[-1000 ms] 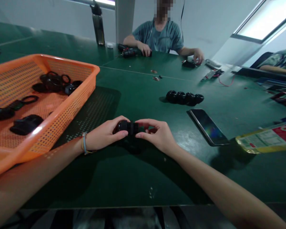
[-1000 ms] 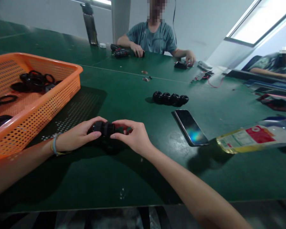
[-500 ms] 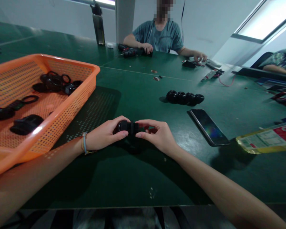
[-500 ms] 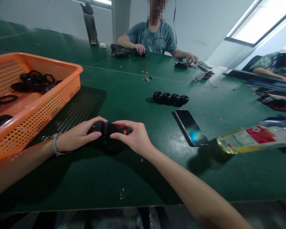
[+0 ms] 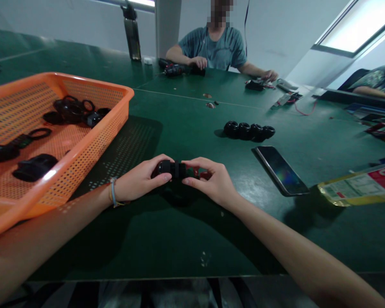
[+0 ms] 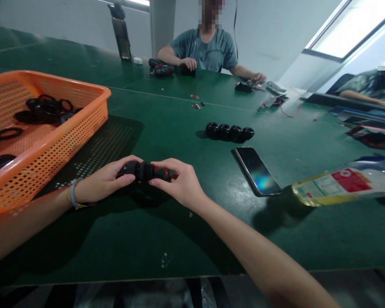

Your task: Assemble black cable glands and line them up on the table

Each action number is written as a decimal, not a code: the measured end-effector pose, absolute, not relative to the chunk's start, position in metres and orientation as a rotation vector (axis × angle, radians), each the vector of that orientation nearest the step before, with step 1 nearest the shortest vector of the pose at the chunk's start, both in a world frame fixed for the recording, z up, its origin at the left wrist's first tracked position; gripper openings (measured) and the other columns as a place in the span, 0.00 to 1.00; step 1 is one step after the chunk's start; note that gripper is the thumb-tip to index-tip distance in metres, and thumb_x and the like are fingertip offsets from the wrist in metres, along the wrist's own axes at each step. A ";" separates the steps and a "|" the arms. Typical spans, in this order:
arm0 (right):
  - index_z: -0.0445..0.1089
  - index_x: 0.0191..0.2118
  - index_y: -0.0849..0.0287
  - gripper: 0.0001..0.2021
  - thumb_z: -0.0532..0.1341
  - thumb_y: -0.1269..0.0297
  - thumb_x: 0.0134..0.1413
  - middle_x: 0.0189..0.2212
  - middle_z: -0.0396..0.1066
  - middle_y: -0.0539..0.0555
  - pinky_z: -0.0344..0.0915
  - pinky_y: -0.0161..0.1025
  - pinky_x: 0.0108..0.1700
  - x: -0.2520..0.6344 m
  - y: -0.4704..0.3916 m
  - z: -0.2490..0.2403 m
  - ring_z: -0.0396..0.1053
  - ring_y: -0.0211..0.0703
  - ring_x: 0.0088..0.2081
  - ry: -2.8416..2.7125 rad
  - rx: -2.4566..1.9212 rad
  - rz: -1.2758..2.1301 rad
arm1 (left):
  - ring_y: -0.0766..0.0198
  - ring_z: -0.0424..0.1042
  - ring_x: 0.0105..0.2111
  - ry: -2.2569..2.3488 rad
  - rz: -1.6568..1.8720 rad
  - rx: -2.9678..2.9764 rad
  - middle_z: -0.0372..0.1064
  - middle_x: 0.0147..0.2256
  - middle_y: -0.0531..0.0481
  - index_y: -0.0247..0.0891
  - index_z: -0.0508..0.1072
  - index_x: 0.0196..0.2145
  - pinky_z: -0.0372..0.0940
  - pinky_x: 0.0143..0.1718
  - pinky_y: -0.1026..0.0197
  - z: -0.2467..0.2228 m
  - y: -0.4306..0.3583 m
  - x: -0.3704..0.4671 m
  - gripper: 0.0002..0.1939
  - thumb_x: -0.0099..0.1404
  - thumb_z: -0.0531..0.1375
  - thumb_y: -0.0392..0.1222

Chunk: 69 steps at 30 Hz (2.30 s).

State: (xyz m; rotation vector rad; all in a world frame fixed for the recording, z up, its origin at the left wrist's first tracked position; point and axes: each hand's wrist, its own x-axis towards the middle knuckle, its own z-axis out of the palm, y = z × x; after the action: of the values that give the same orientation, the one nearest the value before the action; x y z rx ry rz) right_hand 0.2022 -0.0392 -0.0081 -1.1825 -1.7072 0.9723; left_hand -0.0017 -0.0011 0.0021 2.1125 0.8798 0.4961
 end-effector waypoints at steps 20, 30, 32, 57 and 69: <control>0.73 0.40 0.57 0.15 0.66 0.66 0.42 0.32 0.75 0.50 0.56 0.32 0.24 0.200 -0.041 -0.007 0.62 0.33 0.24 -1.653 -1.218 1.051 | 0.62 0.65 0.30 0.897 0.473 2.133 0.64 0.31 0.51 0.34 0.63 0.43 0.60 0.32 0.62 0.003 -0.001 -0.001 0.21 0.60 0.49 0.53; 0.73 0.41 0.56 0.15 0.66 0.65 0.42 0.33 0.75 0.50 0.57 0.33 0.24 0.200 -0.040 -0.007 0.62 0.33 0.24 -1.645 -1.230 1.068 | 0.63 0.64 0.30 0.890 0.475 2.133 0.64 0.31 0.51 0.34 0.63 0.43 0.60 0.32 0.62 0.003 -0.001 -0.001 0.21 0.60 0.49 0.52; 0.74 0.40 0.56 0.15 0.66 0.65 0.42 0.33 0.75 0.50 0.58 0.33 0.25 0.200 -0.040 -0.008 0.63 0.34 0.25 -1.645 -1.228 1.070 | 0.63 0.64 0.30 0.889 0.469 2.132 0.64 0.31 0.51 0.34 0.63 0.43 0.60 0.32 0.62 0.004 -0.001 -0.002 0.21 0.60 0.49 0.53; 0.75 0.39 0.57 0.16 0.68 0.62 0.40 0.30 0.76 0.51 0.63 0.34 0.28 0.201 -0.037 -0.008 0.71 0.38 0.29 -1.619 -1.252 1.120 | 0.62 0.65 0.30 0.904 0.443 2.161 0.65 0.32 0.51 0.35 0.62 0.43 0.61 0.33 0.62 0.002 -0.001 -0.002 0.21 0.60 0.49 0.53; 0.76 0.39 0.58 0.15 0.68 0.61 0.41 0.30 0.76 0.52 0.66 0.37 0.31 0.201 -0.038 -0.011 0.71 0.39 0.29 -1.601 -1.240 1.155 | 0.62 0.65 0.30 0.884 0.450 2.165 0.65 0.32 0.50 0.34 0.62 0.44 0.61 0.32 0.62 0.001 0.000 -0.002 0.21 0.60 0.49 0.53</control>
State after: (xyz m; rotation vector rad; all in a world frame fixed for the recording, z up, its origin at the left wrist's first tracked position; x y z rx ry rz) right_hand 0.2007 -0.0377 -0.0105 -1.2397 -1.6015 1.1552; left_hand -0.0024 -0.0002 0.0014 2.1653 0.8841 0.4499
